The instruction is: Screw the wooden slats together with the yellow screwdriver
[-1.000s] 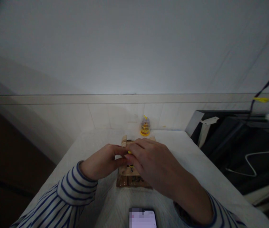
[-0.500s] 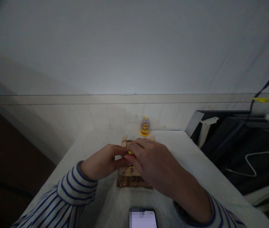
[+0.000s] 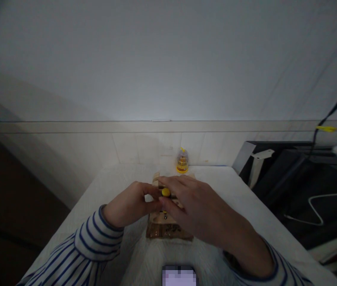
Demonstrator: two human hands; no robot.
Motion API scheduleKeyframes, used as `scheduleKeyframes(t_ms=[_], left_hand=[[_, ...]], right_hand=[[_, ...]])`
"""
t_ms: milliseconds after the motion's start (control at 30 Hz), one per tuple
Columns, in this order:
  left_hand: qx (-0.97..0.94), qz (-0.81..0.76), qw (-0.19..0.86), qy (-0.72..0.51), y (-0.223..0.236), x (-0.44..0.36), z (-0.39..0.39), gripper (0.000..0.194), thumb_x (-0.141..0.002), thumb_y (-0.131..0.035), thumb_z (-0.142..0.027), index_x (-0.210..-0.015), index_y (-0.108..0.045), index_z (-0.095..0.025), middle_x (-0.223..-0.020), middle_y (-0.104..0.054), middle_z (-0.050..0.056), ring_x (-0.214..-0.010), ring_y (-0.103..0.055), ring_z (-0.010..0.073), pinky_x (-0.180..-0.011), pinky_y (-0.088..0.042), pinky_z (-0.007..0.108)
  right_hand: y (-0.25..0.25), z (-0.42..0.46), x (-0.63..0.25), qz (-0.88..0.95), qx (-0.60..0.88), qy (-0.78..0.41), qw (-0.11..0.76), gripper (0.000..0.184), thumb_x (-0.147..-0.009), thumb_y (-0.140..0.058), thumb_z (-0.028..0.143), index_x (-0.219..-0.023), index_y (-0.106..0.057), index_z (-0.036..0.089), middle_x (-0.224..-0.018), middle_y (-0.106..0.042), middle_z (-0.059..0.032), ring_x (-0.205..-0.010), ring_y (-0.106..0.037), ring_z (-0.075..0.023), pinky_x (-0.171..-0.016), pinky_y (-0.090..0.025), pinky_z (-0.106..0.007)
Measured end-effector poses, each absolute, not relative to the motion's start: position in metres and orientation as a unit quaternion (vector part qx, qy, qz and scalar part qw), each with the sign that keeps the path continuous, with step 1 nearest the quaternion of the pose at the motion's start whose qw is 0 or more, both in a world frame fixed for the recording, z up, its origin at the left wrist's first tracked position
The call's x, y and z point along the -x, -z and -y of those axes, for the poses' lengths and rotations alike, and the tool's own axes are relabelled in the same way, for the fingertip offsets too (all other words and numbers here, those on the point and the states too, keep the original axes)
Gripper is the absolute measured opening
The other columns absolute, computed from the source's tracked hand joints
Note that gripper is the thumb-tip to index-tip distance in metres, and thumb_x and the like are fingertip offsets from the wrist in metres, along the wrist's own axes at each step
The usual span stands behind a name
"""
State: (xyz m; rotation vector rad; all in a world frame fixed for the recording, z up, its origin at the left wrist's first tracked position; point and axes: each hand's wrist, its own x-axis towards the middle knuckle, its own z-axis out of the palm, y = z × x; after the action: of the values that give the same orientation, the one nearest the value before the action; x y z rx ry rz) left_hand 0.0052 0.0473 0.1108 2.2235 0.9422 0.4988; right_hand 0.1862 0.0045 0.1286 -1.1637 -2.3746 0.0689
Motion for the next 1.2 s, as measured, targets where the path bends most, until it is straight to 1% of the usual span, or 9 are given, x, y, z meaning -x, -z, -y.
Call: scheduleKeyframes(t_ms=[67, 167, 367, 533, 667, 800, 933, 1200], left_hand=[[-0.846, -0.364, 0.339, -0.194, -0.1112, -0.0057, -0.0469, 0.015, -0.078, -0.060, -0.027, -0.080, -0.071, -0.017, -0.072, -0.069, -0.001, -0.069, -0.060, 0.0142, -0.064, -0.042, 0.022], [-0.837, -0.370, 0.353, -0.196, -0.1118, -0.0069, -0.0459, 0.013, -0.077, -0.061, -0.025, -0.082, -0.070, -0.017, -0.075, -0.070, 0.000, -0.070, -0.061, 0.0140, -0.066, -0.044, 0.022], [-0.833, -0.397, 0.335, -0.189, -0.1126, -0.0103, -0.0450, 0.015, -0.074, -0.063, -0.023, -0.085, -0.068, -0.014, -0.076, -0.069, 0.002, -0.069, -0.061, 0.0150, -0.066, -0.045, 0.023], [-0.822, -0.385, 0.371, -0.196, -0.1108, -0.0104, -0.0454, 0.012, -0.076, -0.060, -0.020, -0.085, -0.067, -0.015, -0.076, -0.069, 0.001, -0.070, -0.062, 0.0140, -0.065, -0.045, 0.022], [-0.814, -0.376, 0.394, -0.202, -0.1089, -0.0095, -0.0461, 0.011, -0.077, -0.059, -0.018, -0.083, -0.067, -0.015, -0.076, -0.069, 0.000, -0.071, -0.062, 0.0135, -0.066, -0.045, 0.022], [-0.825, -0.364, 0.386, -0.193, -0.1071, -0.0080, -0.0475, 0.014, -0.079, -0.058, -0.022, -0.085, -0.067, -0.014, -0.077, -0.069, 0.001, -0.072, -0.062, 0.0145, -0.066, -0.045, 0.022], [-0.841, -0.364, 0.357, -0.181, -0.1078, -0.0062, -0.0480, 0.015, -0.081, -0.056, -0.024, -0.082, -0.067, -0.014, -0.075, -0.069, 0.001, -0.073, -0.061, 0.0151, -0.066, -0.044, 0.022], [-0.860, -0.304, 0.366, -0.182, -0.1108, -0.0043, -0.0477, 0.018, -0.084, -0.051, -0.016, -0.092, -0.067, -0.015, -0.086, -0.069, 0.001, -0.083, -0.061, 0.0147, -0.072, -0.044, 0.021]], right_hand=[[-0.1293, -0.0051, -0.1881, 0.878, 0.416, -0.047, 0.231, 0.036, -0.088, -0.045, 0.025, -0.123, -0.051, 0.022, -0.117, -0.061, -0.0069, -0.106, -0.055, -0.0194, -0.089, -0.045, -0.039], [-0.1306, -0.0059, -0.1886, 0.883, 0.408, -0.061, 0.222, 0.037, -0.088, -0.043, 0.020, -0.124, -0.051, 0.025, -0.118, -0.060, -0.0053, -0.107, -0.054, -0.0179, -0.092, -0.043, -0.039], [-0.1302, -0.0075, -0.1871, 0.879, 0.419, -0.066, 0.216, 0.041, -0.087, -0.045, 0.016, -0.126, -0.049, 0.026, -0.121, -0.058, -0.0044, -0.109, -0.053, -0.0168, -0.093, -0.042, -0.038], [-0.1289, -0.0079, -0.1862, 0.879, 0.410, -0.070, 0.234, 0.039, -0.087, -0.044, 0.017, -0.125, -0.050, 0.026, -0.117, -0.061, -0.0050, -0.106, -0.055, -0.0179, -0.091, -0.044, -0.039], [-0.1295, -0.0076, -0.1849, 0.875, 0.414, -0.075, 0.238, 0.036, -0.088, -0.044, 0.018, -0.122, -0.052, 0.026, -0.112, -0.063, -0.0046, -0.103, -0.057, -0.0178, -0.090, -0.045, -0.038], [-0.1289, -0.0072, -0.1840, 0.873, 0.422, -0.073, 0.235, 0.033, -0.089, -0.044, 0.018, -0.119, -0.054, 0.024, -0.109, -0.063, -0.0044, -0.102, -0.057, -0.0170, -0.089, -0.045, -0.036], [-0.1272, -0.0073, -0.1837, 0.873, 0.429, -0.048, 0.226, 0.030, -0.089, -0.045, 0.021, -0.117, -0.055, 0.023, -0.107, -0.063, -0.0051, -0.098, -0.057, -0.0190, -0.086, -0.046, -0.038], [-0.1301, -0.0042, -0.1806, 0.872, 0.441, -0.012, 0.211, 0.020, -0.090, -0.045, 0.025, -0.102, -0.059, 0.019, -0.098, -0.064, -0.0062, -0.091, -0.059, -0.0197, -0.079, -0.047, -0.037]])
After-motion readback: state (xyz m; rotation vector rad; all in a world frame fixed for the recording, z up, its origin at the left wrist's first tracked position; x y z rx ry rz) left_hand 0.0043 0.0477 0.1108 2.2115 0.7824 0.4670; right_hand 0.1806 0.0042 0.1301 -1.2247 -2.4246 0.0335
